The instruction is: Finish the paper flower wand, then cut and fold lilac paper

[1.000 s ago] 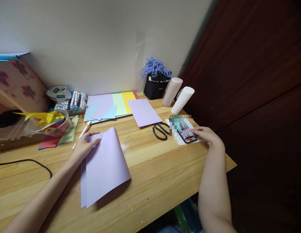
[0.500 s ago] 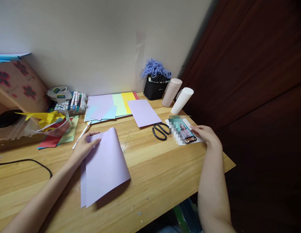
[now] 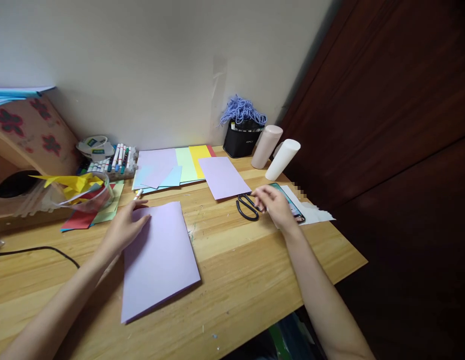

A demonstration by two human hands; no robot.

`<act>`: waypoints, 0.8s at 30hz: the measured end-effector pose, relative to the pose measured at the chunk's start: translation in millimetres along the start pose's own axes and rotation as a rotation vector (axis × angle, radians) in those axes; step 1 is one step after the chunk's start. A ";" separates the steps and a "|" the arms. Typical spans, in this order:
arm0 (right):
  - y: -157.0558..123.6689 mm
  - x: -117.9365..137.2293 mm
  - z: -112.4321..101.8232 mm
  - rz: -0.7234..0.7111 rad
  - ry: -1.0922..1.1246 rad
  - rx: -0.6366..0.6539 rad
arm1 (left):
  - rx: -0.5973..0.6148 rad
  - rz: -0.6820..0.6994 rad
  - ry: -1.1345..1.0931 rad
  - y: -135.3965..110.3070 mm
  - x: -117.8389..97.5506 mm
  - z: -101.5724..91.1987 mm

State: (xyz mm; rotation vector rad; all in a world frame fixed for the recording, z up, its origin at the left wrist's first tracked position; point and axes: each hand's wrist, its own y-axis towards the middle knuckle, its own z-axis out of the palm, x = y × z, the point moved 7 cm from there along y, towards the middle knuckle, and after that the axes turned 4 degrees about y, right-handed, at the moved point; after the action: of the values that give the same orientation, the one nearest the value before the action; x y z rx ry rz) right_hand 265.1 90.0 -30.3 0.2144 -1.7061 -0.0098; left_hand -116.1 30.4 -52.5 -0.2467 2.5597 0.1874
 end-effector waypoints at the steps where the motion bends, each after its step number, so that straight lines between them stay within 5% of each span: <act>1: -5.6 0.4 23.4 0.022 0.029 0.103 | -0.009 0.065 0.074 -0.2 -4.6 0.0; 5: -34.1 -9.3 99.7 0.167 0.141 0.410 | 0.019 0.206 0.264 -4.6 -16.6 9.8; 11: -54.2 -27.9 153.5 0.290 0.166 0.483 | 0.057 0.212 0.270 -7.1 -19.7 15.7; 20: -63.1 -37.3 167.7 0.263 0.071 0.506 | 0.230 0.166 0.047 -11.6 -14.9 29.2; 24: -58.1 -33.7 162.0 0.280 0.088 0.472 | 0.077 0.280 0.138 -21.1 -41.8 13.8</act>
State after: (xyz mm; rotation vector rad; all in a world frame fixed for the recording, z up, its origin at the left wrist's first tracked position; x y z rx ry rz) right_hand 118.4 18.9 -94.8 0.3177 -1.6170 0.6055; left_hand -69.7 18.1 -43.1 0.1346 2.7241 0.1813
